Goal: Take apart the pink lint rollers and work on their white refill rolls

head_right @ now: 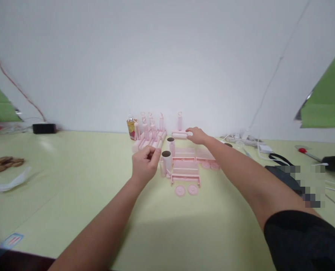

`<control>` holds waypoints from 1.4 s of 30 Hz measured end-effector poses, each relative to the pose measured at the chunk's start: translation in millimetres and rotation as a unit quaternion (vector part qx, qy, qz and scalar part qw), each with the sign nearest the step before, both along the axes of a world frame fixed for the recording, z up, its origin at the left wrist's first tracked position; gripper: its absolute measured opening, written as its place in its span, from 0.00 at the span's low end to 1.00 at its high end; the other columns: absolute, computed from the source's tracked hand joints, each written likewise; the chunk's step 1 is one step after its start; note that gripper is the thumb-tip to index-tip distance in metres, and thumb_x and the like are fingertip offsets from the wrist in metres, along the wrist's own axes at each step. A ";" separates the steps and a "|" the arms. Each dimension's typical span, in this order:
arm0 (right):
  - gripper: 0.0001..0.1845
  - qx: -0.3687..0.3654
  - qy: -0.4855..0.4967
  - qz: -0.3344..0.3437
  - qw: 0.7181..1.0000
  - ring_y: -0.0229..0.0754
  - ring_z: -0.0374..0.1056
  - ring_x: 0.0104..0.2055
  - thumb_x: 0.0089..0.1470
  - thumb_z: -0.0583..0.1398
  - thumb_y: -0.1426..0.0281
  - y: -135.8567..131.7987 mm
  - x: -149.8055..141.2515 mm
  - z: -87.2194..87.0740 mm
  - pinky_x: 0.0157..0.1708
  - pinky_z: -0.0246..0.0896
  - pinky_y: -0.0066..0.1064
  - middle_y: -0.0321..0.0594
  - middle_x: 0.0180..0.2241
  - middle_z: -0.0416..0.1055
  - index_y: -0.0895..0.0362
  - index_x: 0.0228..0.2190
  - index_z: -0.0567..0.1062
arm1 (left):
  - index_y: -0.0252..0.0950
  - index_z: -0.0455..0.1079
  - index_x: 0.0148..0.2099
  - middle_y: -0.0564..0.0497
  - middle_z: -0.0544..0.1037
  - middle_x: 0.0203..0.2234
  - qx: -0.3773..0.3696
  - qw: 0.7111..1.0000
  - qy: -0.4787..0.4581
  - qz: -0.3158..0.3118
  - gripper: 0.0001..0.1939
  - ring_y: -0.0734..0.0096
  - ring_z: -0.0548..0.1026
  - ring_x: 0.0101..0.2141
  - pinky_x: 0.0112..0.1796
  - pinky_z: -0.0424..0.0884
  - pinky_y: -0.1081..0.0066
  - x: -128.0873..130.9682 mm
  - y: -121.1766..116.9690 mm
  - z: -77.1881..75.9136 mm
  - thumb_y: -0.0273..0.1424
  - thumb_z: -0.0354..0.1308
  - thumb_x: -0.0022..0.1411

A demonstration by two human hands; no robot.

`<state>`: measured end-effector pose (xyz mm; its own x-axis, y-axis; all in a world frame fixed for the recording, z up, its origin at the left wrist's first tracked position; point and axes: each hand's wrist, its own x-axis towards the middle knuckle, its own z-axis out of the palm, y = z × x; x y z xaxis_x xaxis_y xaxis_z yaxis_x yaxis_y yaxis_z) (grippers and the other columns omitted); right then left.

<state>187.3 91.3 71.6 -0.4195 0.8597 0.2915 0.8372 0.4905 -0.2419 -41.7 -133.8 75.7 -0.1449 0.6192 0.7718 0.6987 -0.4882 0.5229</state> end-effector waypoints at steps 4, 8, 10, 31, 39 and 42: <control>0.32 -0.028 -0.056 -0.003 0.998 0.57 0.64 0.57 0.52 0.64 0.61 41.6 -24.6 -10.8 0.58 0.54 0.46 0.50 0.57 0.68 0.52 0.58 0.70 | 0.35 0.65 0.25 0.56 0.64 0.16 0.001 1.000 0.007 -0.002 0.16 0.78 0.62 0.20 0.25 0.56 0.74 3.6 -1.6 -1.8 0.36 0.56 0.63; 0.32 -0.046 -0.078 -0.014 0.996 0.56 0.65 0.55 0.50 0.65 0.63 72.3 -42.3 -23.3 0.56 0.56 0.44 0.51 0.55 0.68 0.53 0.57 0.69 | 0.35 0.65 0.26 0.55 0.67 0.17 0.004 1.000 0.017 -0.020 0.15 0.77 0.63 0.20 0.26 0.56 0.74 8.8 -3.6 -4.6 0.35 0.55 0.64; 0.31 -0.049 -0.069 -0.034 0.996 0.53 0.67 0.50 0.50 0.64 0.64 83.3 -46.5 -30.0 0.50 0.60 0.39 0.52 0.52 0.71 0.57 0.55 0.69 | 0.35 0.65 0.26 0.55 0.67 0.17 0.005 0.999 0.025 -0.026 0.15 0.77 0.63 0.21 0.26 0.56 0.74 11.3 -5.1 -5.7 0.35 0.55 0.64; 0.24 0.094 0.147 -0.146 0.974 0.50 0.67 0.43 0.51 0.62 0.58 44.4 -16.2 -9.4 0.44 0.65 0.40 0.51 0.45 0.69 0.59 0.46 0.70 | 0.36 0.66 0.27 0.55 0.68 0.18 0.016 0.999 0.032 -0.019 0.14 0.77 0.65 0.21 0.26 0.58 0.73 9.8 -5.5 -7.3 0.35 0.55 0.65; 0.18 0.009 0.329 0.062 0.942 0.42 0.66 0.31 0.52 0.65 0.58 -136.7 46.2 52.6 0.30 0.63 0.32 0.38 0.33 0.71 0.55 0.41 0.74 | 0.35 0.71 0.36 0.55 0.67 0.20 0.030 0.997 -0.035 -0.070 0.12 0.75 0.66 0.24 0.28 0.61 0.73 12.0 -23.4 18.5 0.38 0.54 0.66; 0.19 -0.132 0.340 0.165 0.916 0.41 0.65 0.27 0.54 0.64 0.57 -210.7 64.3 56.1 0.24 0.60 0.31 0.37 0.31 0.71 0.52 0.45 0.75 | 0.35 0.70 0.48 0.57 0.65 0.21 -0.040 0.977 -0.056 -0.204 0.17 0.75 0.64 0.23 0.27 0.60 0.73 20.9 -40.2 33.9 0.42 0.57 0.64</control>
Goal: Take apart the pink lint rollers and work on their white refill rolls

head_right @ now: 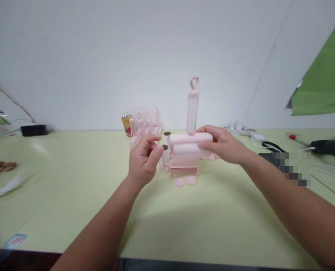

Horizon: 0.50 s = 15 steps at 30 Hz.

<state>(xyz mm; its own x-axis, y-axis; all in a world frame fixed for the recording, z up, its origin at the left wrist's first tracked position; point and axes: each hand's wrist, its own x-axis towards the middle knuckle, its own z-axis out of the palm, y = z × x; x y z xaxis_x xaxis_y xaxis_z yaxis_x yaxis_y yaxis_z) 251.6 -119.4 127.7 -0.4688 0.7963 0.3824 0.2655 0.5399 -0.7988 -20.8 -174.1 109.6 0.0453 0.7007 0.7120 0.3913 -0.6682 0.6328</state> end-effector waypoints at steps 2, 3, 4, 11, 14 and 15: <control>0.19 -0.011 -0.017 0.047 0.999 0.42 0.65 0.29 0.53 0.65 0.58 -32.2 7.0 -5.3 0.25 0.60 0.31 0.40 0.33 0.72 0.52 0.45 0.77 | 0.35 0.70 0.50 0.56 0.66 0.22 -0.097 0.985 0.045 -0.134 0.22 0.75 0.63 0.23 0.25 0.58 0.74 11.4 -9.8 3.1 0.45 0.59 0.61; 0.19 -0.009 -0.019 0.060 0.998 0.44 0.67 0.33 0.53 0.66 0.58 -42.0 8.8 -9.9 0.28 0.62 0.32 0.41 0.36 0.72 0.52 0.45 0.77 | 0.35 0.71 0.48 0.56 0.66 0.23 -0.143 0.969 0.078 -0.188 0.22 0.75 0.63 0.23 0.24 0.57 0.74 18.6 -13.2 1.3 0.46 0.61 0.59; 0.20 -0.006 0.000 0.060 0.998 0.45 0.68 0.35 0.53 0.67 0.59 -47.8 9.8 -15.7 0.30 0.64 0.34 0.42 0.38 0.73 0.52 0.46 0.76 | 0.34 0.73 0.45 0.55 0.66 0.23 -0.178 0.953 0.107 -0.222 0.22 0.76 0.62 0.23 0.24 0.56 0.74 26.5 -15.4 -2.7 0.47 0.62 0.58; 0.25 -0.051 0.246 -0.069 0.966 0.45 0.69 0.40 0.49 0.68 0.56 -31.4 2.8 -75.1 0.36 0.67 0.35 0.42 0.46 0.71 0.49 0.46 0.70 | 0.32 0.70 0.38 0.55 0.68 0.21 -0.304 0.924 -0.029 -0.230 0.23 0.77 0.63 0.21 0.22 0.57 0.75 66.4 -1.8 -52.6 0.50 0.57 0.61; 0.29 -0.132 0.302 -0.085 0.940 0.45 0.70 0.44 0.49 0.68 0.56 -32.0 -4.9 -95.5 0.38 0.69 0.34 0.41 0.48 0.71 0.47 0.50 0.66 | 0.33 0.69 0.37 0.56 0.66 0.19 -0.311 0.924 -0.064 -0.212 0.23 0.77 0.63 0.20 0.22 0.57 0.75 69.9 4.5 -63.4 0.51 0.58 0.61; 0.30 -0.164 0.310 -0.077 0.933 0.45 0.71 0.43 0.49 0.69 0.57 -34.6 -7.8 -99.2 0.38 0.70 0.35 0.40 0.48 0.72 0.46 0.51 0.65 | 0.33 0.69 0.37 0.56 0.67 0.19 -0.308 0.926 -0.079 -0.206 0.23 0.76 0.63 0.20 0.22 0.58 0.75 70.3 5.7 -65.1 0.51 0.58 0.61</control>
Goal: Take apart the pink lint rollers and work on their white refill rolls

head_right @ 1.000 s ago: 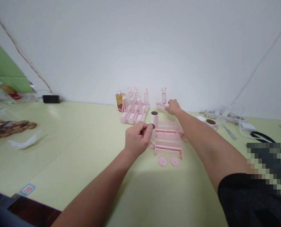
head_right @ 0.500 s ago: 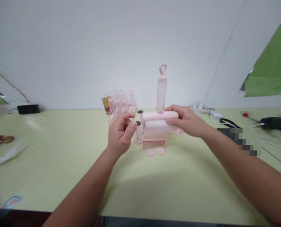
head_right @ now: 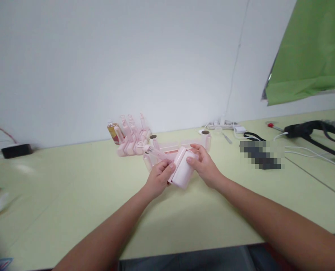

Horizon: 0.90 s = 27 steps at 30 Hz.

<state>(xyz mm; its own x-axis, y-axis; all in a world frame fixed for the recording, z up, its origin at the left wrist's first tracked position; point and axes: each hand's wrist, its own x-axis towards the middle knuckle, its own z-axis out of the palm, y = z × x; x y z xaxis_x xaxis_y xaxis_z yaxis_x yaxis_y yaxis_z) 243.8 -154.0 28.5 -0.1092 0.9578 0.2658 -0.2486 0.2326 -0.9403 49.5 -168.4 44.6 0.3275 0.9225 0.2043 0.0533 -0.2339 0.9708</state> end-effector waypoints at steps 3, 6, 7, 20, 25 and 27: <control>0.31 -0.042 0.024 0.089 0.995 0.48 0.73 0.44 0.50 0.69 0.57 -9.0 -8.0 -2.1 0.40 0.72 0.40 0.41 0.47 0.74 0.46 0.52 0.64 | 0.34 0.68 0.41 0.56 0.68 0.20 0.019 0.999 -0.033 0.032 0.22 0.75 0.65 0.20 0.22 0.61 0.74 -0.3 2.1 -1.0 0.50 0.57 0.61; 0.30 -0.011 0.017 0.147 0.989 0.49 0.74 0.45 0.48 0.70 0.60 -14.0 -10.5 3.4 0.44 0.71 0.42 0.42 0.47 0.75 0.50 0.50 0.67 | 0.35 0.68 0.41 0.54 0.70 0.22 0.047 0.998 -0.019 0.026 0.22 0.74 0.66 0.22 0.23 0.62 0.74 -2.4 2.8 0.8 0.49 0.60 0.60; 0.30 0.006 0.009 0.159 0.987 0.49 0.73 0.46 0.47 0.71 0.61 -14.6 -9.8 5.7 0.46 0.71 0.42 0.42 0.47 0.75 0.50 0.50 0.68 | 0.35 0.67 0.39 0.55 0.69 0.22 0.054 0.998 -0.008 0.027 0.21 0.75 0.66 0.21 0.23 0.62 0.74 -3.1 2.6 1.3 0.49 0.61 0.59; 0.31 0.219 -0.280 -0.064 0.932 0.53 0.67 0.56 0.50 0.67 0.61 25.2 68.2 26.6 0.55 0.62 0.45 0.46 0.55 0.70 0.52 0.54 0.69 | 0.35 0.70 0.38 0.51 0.75 0.29 0.149 0.930 -0.223 0.253 0.20 0.71 0.74 0.33 0.35 0.72 0.72 -23.9 23.9 8.6 0.48 0.61 0.59; 0.31 0.233 -0.512 -0.053 0.825 0.56 0.64 0.59 0.49 0.65 0.67 48.6 102.1 16.4 0.61 0.54 0.49 0.47 0.57 0.69 0.53 0.56 0.71 | 0.37 0.69 0.37 0.54 0.75 0.31 0.139 0.920 -0.248 0.270 0.16 0.73 0.73 0.33 0.35 0.71 0.74 -31.7 34.9 9.9 0.45 0.62 0.60; 0.33 0.236 -0.538 -0.014 0.809 0.56 0.65 0.58 0.49 0.64 0.69 53.9 103.2 8.4 0.61 0.55 0.49 0.47 0.57 0.69 0.53 0.58 0.71 | 0.37 0.68 0.35 0.54 0.73 0.28 0.144 0.932 -0.207 0.260 0.18 0.73 0.71 0.30 0.33 0.69 0.74 -30.8 30.6 7.8 0.47 0.61 0.60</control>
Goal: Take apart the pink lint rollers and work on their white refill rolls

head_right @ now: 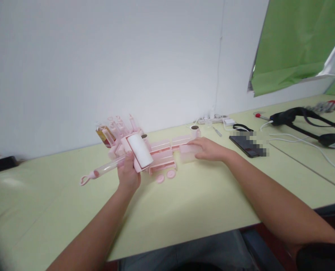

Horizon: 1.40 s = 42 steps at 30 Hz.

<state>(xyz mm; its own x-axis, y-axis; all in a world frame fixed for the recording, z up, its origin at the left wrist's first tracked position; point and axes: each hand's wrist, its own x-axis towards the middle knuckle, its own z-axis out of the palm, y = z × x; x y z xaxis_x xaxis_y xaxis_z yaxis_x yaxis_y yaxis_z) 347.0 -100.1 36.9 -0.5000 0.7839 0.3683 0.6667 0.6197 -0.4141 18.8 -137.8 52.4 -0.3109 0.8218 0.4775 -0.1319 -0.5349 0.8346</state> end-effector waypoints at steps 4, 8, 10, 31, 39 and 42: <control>0.32 -0.005 -0.022 0.034 0.999 0.54 0.65 0.58 0.48 0.63 0.71 5.8 -7.6 -12.5 0.61 0.55 0.48 0.47 0.57 0.69 0.54 0.57 0.72 | 0.37 0.65 0.33 0.55 0.67 0.23 -0.007 0.993 0.115 -0.036 0.20 0.75 0.64 0.24 0.26 0.61 0.74 1.3 -12.6 -3.1 0.49 0.60 0.59; 0.28 -0.004 -0.020 0.059 0.998 0.53 0.66 0.58 0.49 0.61 0.75 6.1 -15.6 -17.7 0.61 0.56 0.48 0.48 0.55 0.71 0.55 0.54 0.74 | 0.37 0.62 0.32 0.56 0.63 0.22 0.014 0.985 0.165 -0.049 0.20 0.76 0.60 0.23 0.24 0.58 0.74 0.3 -18.0 -1.9 0.49 0.60 0.60; 0.29 0.001 -0.016 0.060 0.998 0.53 0.65 0.59 0.48 0.60 0.76 5.6 -18.3 -19.7 0.62 0.55 0.50 0.49 0.56 0.70 0.56 0.54 0.74 | 0.37 0.62 0.32 0.57 0.63 0.22 0.017 0.984 0.171 -0.049 0.21 0.77 0.60 0.22 0.23 0.57 0.74 -0.2 -17.6 -1.0 0.49 0.60 0.60; 0.23 0.047 -0.012 0.009 0.999 0.53 0.68 0.56 0.50 0.61 0.77 7.8 -24.0 -26.7 0.59 0.59 0.48 0.51 0.54 0.72 0.59 0.50 0.76 | 0.36 0.63 0.33 0.56 0.63 0.24 0.003 0.982 0.179 -0.059 0.20 0.77 0.60 0.24 0.24 0.58 0.75 0.0 -17.2 -1.7 0.48 0.59 0.61; 0.20 0.062 0.002 -0.001 0.998 0.52 0.70 0.55 0.52 0.60 0.76 5.7 -23.8 -22.2 0.57 0.62 0.46 0.49 0.52 0.74 0.58 0.48 0.77 | 0.36 0.64 0.33 0.56 0.63 0.23 -0.006 0.979 0.187 -0.079 0.19 0.77 0.60 0.23 0.25 0.58 0.75 2.1 -18.2 -2.7 0.47 0.60 0.61; 0.18 0.090 0.040 -0.025 0.995 0.52 0.70 0.53 0.54 0.60 0.73 -3.1 -31.4 -13.5 0.55 0.62 0.47 0.48 0.49 0.76 0.57 0.47 0.77 | 0.36 0.64 0.34 0.56 0.65 0.22 -0.008 0.976 0.196 -0.091 0.20 0.77 0.61 0.22 0.24 0.58 0.75 4.7 -21.1 -0.4 0.48 0.60 0.61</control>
<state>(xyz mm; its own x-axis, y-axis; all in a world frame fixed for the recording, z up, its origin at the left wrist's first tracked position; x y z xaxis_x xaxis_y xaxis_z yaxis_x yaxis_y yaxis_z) 315.6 -103.2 23.4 -0.4259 0.7249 0.5414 0.6680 0.6555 -0.3522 23.5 -158.9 52.0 0.0446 0.8551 0.5165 0.1076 -0.5181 0.8485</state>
